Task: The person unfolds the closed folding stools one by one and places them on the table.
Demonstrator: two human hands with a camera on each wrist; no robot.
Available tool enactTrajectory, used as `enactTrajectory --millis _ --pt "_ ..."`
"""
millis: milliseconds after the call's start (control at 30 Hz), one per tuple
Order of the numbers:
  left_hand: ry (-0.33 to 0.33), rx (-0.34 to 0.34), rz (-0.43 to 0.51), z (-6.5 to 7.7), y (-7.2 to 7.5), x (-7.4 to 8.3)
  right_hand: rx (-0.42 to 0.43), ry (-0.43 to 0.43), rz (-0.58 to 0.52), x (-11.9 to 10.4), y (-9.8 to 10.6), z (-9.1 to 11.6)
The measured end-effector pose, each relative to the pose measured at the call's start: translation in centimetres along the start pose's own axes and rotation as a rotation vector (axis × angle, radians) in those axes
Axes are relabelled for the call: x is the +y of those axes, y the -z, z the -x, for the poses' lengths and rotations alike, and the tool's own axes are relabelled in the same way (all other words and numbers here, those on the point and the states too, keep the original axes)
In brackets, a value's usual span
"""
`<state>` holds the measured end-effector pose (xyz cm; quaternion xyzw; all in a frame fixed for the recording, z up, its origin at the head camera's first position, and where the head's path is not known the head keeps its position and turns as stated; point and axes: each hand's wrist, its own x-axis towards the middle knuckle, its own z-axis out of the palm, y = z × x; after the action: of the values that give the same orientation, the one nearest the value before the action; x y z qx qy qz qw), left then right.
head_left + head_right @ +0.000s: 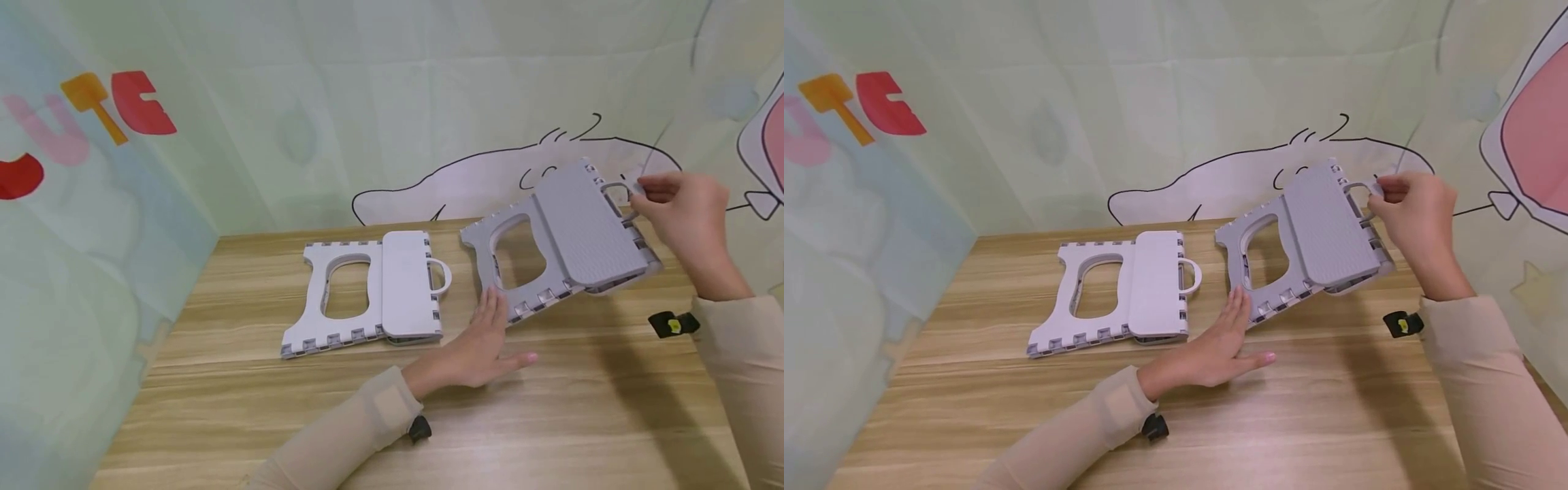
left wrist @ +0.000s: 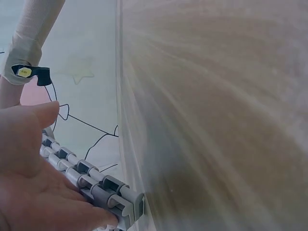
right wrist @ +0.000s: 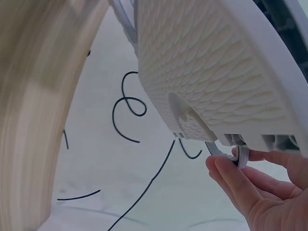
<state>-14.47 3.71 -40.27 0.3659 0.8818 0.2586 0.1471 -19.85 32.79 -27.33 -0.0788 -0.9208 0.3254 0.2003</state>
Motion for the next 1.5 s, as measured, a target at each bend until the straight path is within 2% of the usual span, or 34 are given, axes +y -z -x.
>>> enactTrajectory --millis 267,433,833,1167,1500 --pt "0.015 0.043 0.134 0.0 0.2 -0.2 -0.020 -0.038 -0.058 -2.3 0.5 -0.3" --pt "0.023 0.064 0.157 0.2 0.4 -0.3 -0.029 -0.046 -0.102 -3.8 0.5 -0.2" --pt "0.035 0.081 0.221 1.0 0.8 -0.6 -0.032 0.016 -0.125 -7.2 -0.2 0.4" --pt "0.024 0.103 0.312 1.5 0.9 -0.9 -0.032 0.122 -0.126 -9.3 -1.0 0.9" --pt "0.063 0.125 0.385 1.8 1.0 -1.0 -0.023 0.223 -0.112 -11.5 -2.0 1.4"
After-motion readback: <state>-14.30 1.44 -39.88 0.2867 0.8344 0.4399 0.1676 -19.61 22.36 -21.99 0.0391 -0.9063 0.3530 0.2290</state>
